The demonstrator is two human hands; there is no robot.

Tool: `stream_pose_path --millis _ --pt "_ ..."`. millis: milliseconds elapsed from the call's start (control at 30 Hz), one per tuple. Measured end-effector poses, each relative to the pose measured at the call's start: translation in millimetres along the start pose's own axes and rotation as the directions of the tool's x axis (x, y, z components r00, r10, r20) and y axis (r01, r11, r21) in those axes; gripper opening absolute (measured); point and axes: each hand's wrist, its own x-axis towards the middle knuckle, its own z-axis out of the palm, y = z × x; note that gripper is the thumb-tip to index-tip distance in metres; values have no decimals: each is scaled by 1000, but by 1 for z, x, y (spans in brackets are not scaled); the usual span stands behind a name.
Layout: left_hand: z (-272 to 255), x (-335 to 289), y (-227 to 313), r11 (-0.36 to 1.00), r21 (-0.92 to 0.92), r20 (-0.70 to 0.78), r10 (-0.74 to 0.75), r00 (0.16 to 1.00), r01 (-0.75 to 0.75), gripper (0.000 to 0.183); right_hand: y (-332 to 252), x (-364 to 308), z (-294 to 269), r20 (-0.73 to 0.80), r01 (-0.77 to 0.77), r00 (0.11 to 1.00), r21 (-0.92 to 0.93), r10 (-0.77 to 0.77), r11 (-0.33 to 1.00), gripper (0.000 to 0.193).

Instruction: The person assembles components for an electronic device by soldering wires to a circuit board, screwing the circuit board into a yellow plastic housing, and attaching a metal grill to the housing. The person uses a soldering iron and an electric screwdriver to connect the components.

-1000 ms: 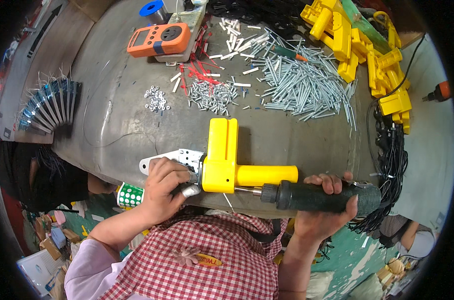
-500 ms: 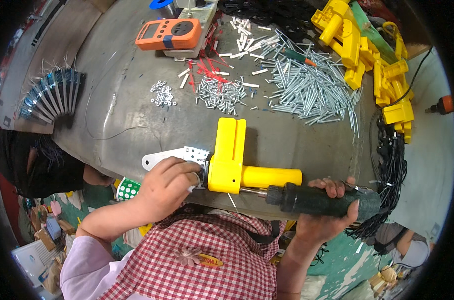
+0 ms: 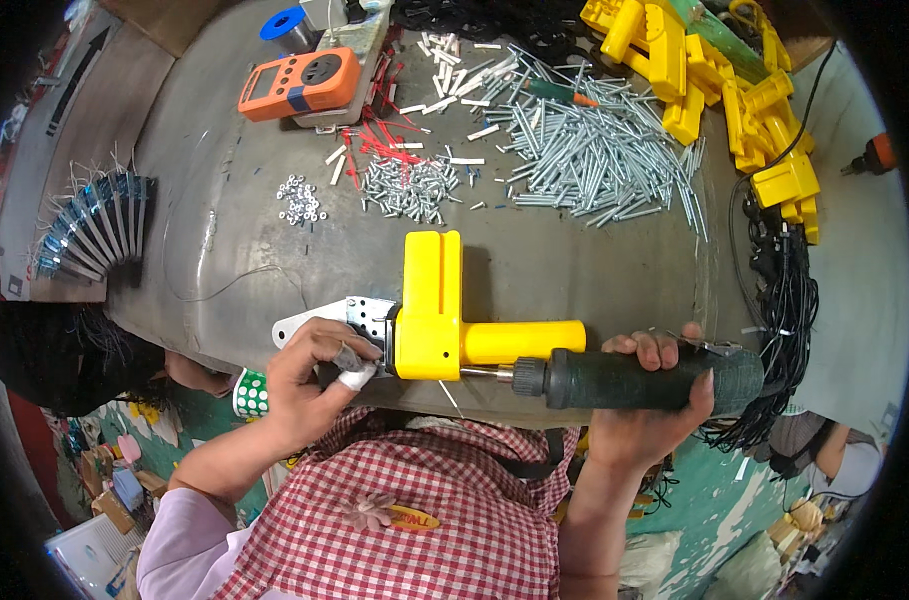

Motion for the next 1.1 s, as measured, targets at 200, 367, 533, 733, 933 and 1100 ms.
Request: stream_pose_path --millis 200,367,533,733,933,1100 --pt "7 -4 -5 999 14 -48 33 998 -33 22 2 1 0 53 -14 999 3 14 1000 36" --pt "9 -4 -5 989 91 -30 117 993 -114 27 4 0 -1 -18 15 1000 8 -15 1000 35" --pt "10 -6 -8 994 68 -63 92 994 -88 23 5 -3 6 -7 20 1000 3 -20 1000 35" --pt "7 0 -7 972 199 -17 133 991 -127 24 5 -4 13 48 19 999 -5 -19 1000 35" --pt "9 -1 -8 979 155 -28 136 990 -130 21 7 -6 11 2 58 998 -92 -58 994 33" --pt "13 -2 -9 974 173 -46 155 987 -145 20 7 -5 11 39 82 996 -125 -78 989 33"
